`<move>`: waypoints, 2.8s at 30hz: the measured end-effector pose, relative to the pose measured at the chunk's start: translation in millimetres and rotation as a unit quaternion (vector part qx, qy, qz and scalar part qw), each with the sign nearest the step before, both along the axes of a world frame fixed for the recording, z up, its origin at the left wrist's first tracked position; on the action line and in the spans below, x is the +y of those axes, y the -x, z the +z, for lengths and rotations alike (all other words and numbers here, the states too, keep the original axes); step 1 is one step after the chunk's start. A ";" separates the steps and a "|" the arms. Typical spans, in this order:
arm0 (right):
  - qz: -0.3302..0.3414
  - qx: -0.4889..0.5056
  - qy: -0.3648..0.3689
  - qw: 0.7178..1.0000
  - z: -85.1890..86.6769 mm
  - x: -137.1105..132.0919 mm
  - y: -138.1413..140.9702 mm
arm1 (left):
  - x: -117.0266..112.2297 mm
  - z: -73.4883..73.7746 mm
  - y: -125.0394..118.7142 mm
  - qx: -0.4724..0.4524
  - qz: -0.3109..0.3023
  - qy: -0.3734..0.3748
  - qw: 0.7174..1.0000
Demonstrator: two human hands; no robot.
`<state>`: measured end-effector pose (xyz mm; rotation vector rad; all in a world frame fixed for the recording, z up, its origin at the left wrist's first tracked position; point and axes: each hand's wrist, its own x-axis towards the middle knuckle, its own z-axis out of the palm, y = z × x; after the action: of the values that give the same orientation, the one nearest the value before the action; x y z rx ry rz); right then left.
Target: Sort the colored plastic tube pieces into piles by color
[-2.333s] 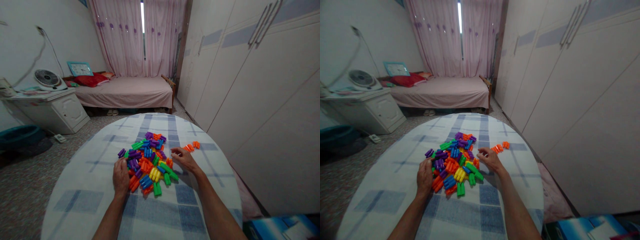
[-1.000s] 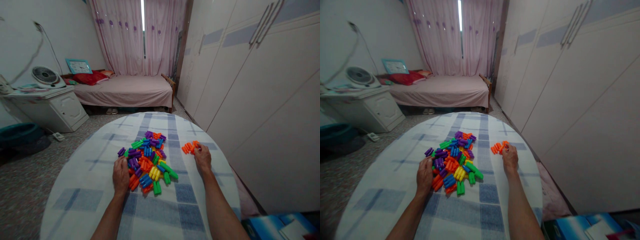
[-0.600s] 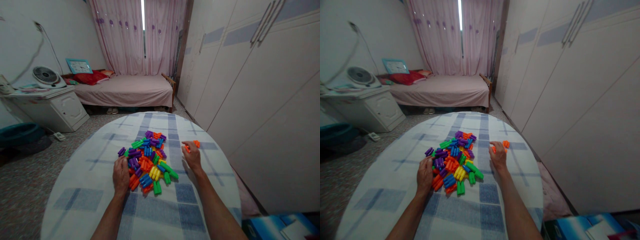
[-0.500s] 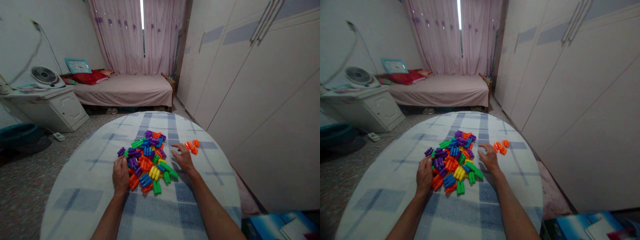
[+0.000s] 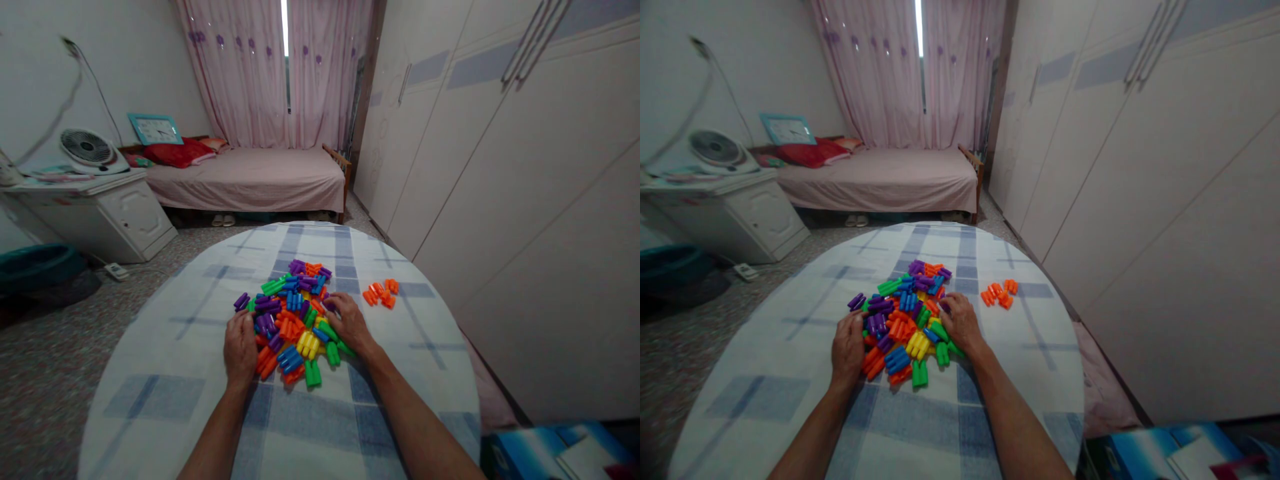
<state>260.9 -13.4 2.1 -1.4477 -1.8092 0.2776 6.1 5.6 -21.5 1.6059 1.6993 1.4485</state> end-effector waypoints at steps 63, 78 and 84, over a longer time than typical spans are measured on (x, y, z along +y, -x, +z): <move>-0.325 -0.029 -0.132 0.936 -9.7 8.1 -78.7 | 1.9 -3.0 1.5 0.006 -0.004 -0.009 1.000; -0.133 -0.078 0.047 0.987 -17.4 39.7 3.4 | 1.3 -0.6 0.0 0.006 0.000 -0.002 1.000; -0.146 -0.079 0.019 0.986 -18.9 41.0 7.4 | 0.8 -1.3 0.3 0.004 -0.003 -0.002 1.000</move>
<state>253.5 27.6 -16.8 -1.7801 -1.6904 0.0491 5.8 6.4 -22.7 1.6209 1.6951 1.4456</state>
